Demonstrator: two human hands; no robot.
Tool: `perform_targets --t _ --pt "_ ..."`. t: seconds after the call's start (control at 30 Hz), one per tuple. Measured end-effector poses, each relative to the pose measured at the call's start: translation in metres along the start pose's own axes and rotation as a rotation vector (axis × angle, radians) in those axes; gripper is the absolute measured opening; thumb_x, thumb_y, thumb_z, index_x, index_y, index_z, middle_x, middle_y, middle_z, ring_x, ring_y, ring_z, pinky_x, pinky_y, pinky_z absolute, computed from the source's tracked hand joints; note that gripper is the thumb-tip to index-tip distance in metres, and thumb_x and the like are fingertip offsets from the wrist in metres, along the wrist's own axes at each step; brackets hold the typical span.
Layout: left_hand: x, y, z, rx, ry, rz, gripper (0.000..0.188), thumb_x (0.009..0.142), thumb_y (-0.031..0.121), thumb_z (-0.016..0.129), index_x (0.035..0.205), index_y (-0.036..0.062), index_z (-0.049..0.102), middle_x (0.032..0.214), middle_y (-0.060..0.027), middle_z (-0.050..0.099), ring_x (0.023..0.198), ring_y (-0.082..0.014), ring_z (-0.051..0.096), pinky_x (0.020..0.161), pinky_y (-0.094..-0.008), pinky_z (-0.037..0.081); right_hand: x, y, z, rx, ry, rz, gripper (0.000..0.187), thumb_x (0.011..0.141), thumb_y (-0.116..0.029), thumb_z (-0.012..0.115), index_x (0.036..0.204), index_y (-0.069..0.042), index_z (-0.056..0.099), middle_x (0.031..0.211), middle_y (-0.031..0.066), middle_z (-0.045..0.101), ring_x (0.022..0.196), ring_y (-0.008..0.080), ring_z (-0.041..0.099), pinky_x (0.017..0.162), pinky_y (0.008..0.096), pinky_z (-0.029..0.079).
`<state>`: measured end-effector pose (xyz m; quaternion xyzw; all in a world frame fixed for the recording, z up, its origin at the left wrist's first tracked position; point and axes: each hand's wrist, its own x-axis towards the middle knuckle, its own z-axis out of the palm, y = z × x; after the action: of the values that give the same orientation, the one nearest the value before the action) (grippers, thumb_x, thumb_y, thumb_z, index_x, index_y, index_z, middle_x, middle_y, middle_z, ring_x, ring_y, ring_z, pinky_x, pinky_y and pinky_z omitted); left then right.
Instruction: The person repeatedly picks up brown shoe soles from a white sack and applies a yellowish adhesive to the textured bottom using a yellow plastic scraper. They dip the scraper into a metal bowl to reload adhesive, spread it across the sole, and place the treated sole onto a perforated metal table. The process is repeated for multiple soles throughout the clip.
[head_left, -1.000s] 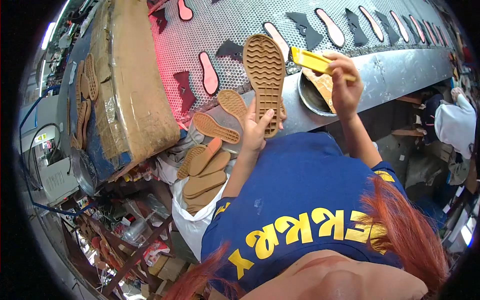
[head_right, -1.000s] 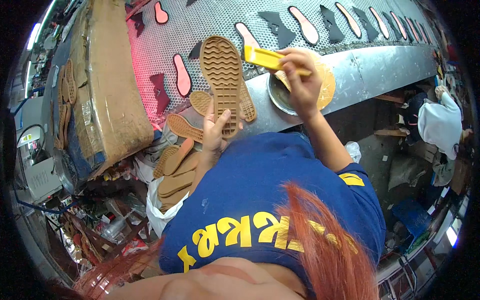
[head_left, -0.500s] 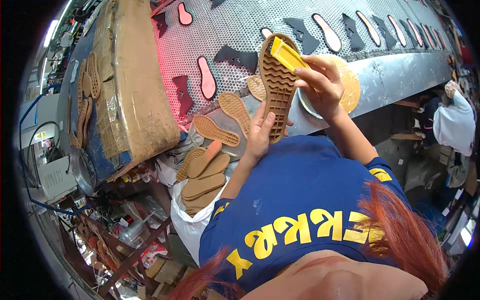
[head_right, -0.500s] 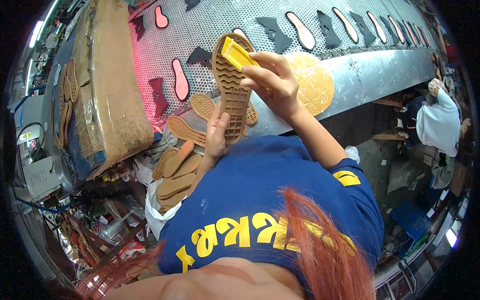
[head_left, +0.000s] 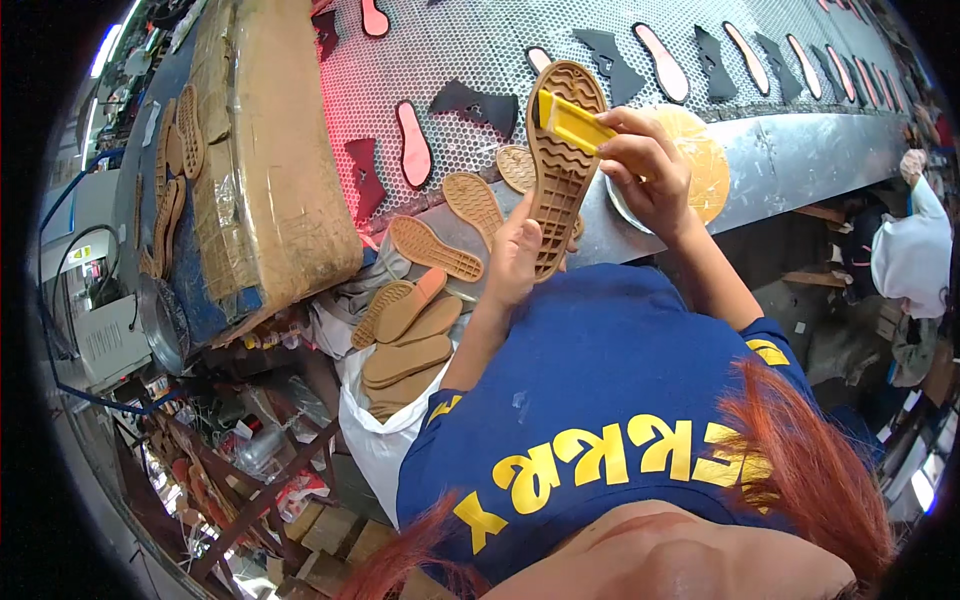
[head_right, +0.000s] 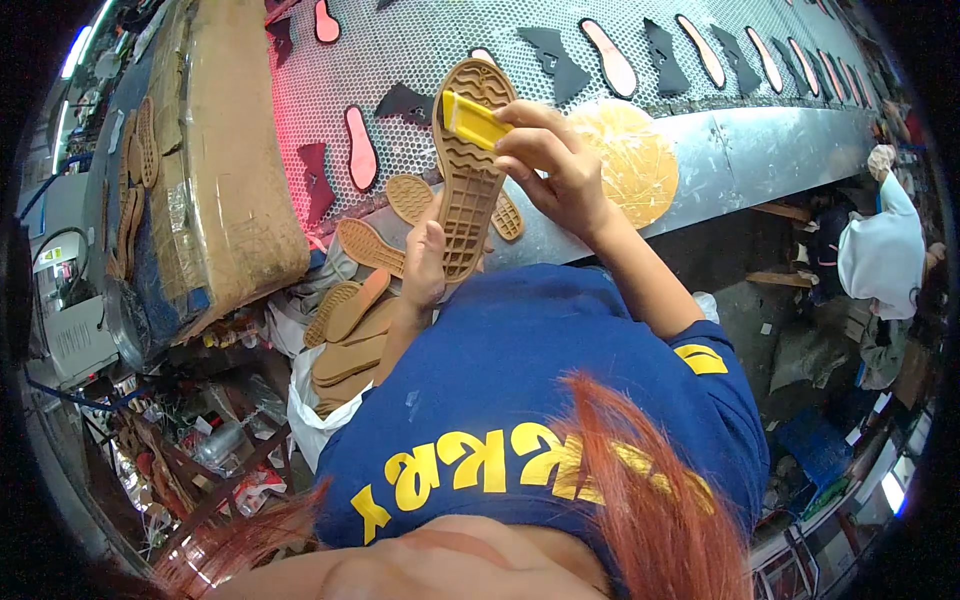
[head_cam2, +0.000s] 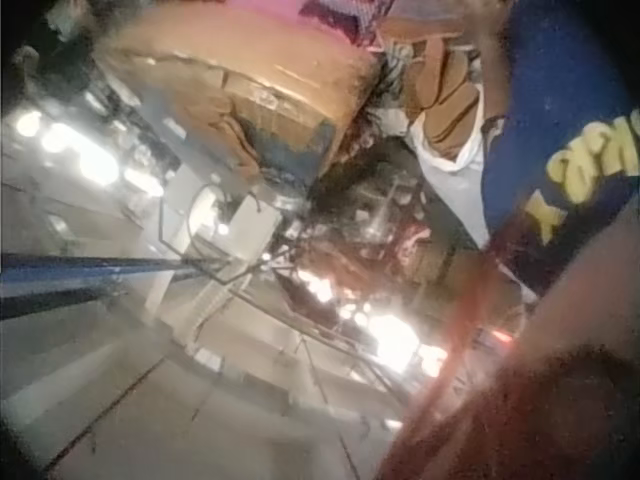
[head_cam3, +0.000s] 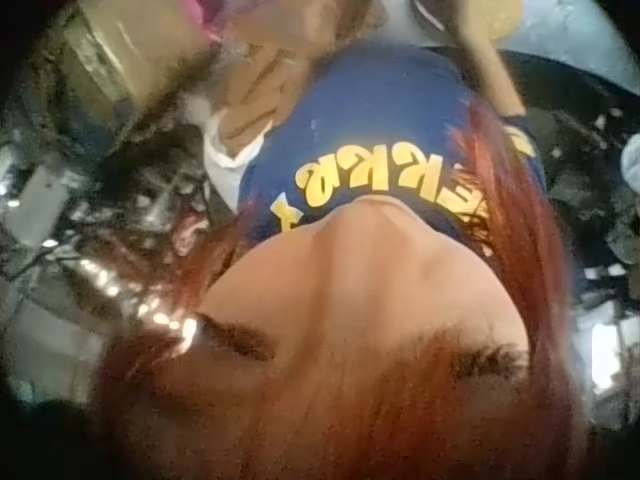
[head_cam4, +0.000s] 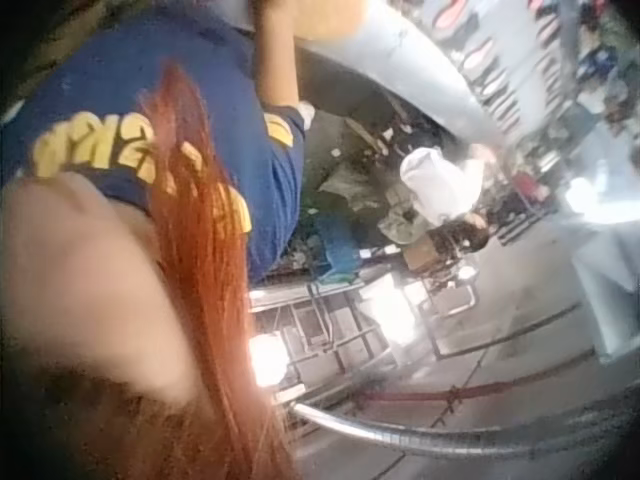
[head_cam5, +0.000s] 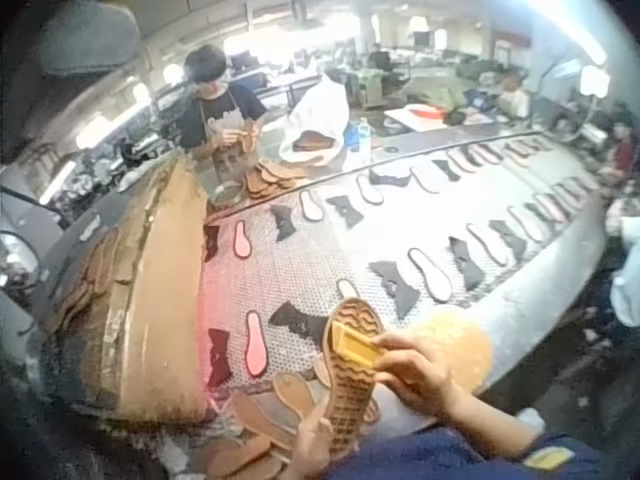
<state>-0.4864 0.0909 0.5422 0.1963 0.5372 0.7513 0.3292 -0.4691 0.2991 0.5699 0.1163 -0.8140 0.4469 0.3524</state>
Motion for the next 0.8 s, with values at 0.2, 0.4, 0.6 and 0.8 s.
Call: perform_targets --t 0.2,0.4,0.6,0.8 --pt "0.003 0.001 0.0 -0.125 0.1 -0.021 0.083 0.094 0.066 0.023 0.14 -0.0023 0.035 0.1 -0.0127 0.061 0.076 -0.0156 0.064 0.056 -0.0254 0.054 -0.007 -0.008 0.0 0.056 -0.142 -0.006 0.019 0.082 -0.007 0.071 0.095 -0.001 0.059 0.111 0.0173 0.061 0.098 0.0299 0.064 0.081 0.0349 0.053" --pt "0.007 -0.001 -0.008 -0.417 0.188 -0.125 0.081 0.094 0.068 0.014 0.143 0.0046 0.03 0.106 -0.0139 0.061 0.076 -0.0188 0.066 0.055 -0.0296 0.057 -0.022 -0.016 0.009 0.095 -0.212 -0.032 0.024 0.081 -0.01 0.072 0.096 -0.001 0.057 0.11 0.0186 0.06 0.097 0.0329 0.063 0.081 0.0365 0.053" --pt "0.016 0.001 -0.006 -0.642 0.302 -0.069 0.088 0.091 0.072 0.01 0.141 0.0028 0.032 0.121 -0.0172 0.057 0.104 -0.0249 0.061 0.084 -0.0376 0.053 -0.029 -0.029 0.015 0.144 -0.279 -0.006 0.027 0.079 -0.012 0.074 0.095 -0.001 0.055 0.107 0.0186 0.06 0.097 0.0345 0.063 0.08 0.0389 0.053" --pt "0.02 -0.001 -0.007 -0.545 0.344 -0.065 0.099 0.088 0.076 0.004 0.141 -0.0033 0.031 0.128 -0.0217 0.052 0.116 -0.0295 0.055 0.1 -0.0402 0.044 -0.024 -0.03 0.004 0.284 -0.358 0.082 0.025 0.08 -0.012 0.073 0.094 -0.001 0.056 0.108 0.0169 0.06 0.099 0.0326 0.062 0.082 0.0371 0.052"
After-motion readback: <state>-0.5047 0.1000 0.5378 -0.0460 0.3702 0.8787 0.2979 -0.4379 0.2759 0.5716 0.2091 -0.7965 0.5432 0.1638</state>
